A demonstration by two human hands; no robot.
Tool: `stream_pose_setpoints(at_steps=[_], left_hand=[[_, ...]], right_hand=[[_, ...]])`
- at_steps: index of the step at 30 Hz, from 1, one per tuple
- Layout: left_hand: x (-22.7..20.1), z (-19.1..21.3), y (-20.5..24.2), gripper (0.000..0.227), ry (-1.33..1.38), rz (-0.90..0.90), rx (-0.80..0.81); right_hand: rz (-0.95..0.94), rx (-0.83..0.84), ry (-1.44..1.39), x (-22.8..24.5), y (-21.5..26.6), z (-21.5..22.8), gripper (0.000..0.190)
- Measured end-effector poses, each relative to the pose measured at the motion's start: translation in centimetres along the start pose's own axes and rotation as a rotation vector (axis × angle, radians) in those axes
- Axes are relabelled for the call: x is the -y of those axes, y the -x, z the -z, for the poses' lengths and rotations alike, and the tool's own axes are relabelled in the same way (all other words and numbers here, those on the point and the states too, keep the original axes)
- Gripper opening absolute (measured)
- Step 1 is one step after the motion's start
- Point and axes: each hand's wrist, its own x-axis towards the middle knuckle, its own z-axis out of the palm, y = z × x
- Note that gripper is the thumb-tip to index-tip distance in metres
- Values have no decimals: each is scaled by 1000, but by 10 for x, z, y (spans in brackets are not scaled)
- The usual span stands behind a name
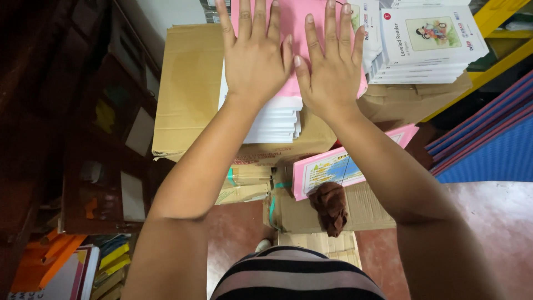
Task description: Wiping and organizing folders and boxes in a storage area.
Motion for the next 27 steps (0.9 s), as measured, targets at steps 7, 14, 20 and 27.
stream_pose_setpoints(at_steps=[7,14,20,27], left_hand=[[8,-23,-7,56,-40,-13,-27],[-12,-20,9,45,30,-23,-132],[-35,-10,20,50,33,25,-83],[-72,2,28,51,-19,16,-53]], right_hand=[[-27,-21,-69,-11,-9,-23,59],[-17,43,-111,-10,3,-2,57],[-20,55,-113,-18,25,13,56],[-3,58,-92,-34,63,43,57]])
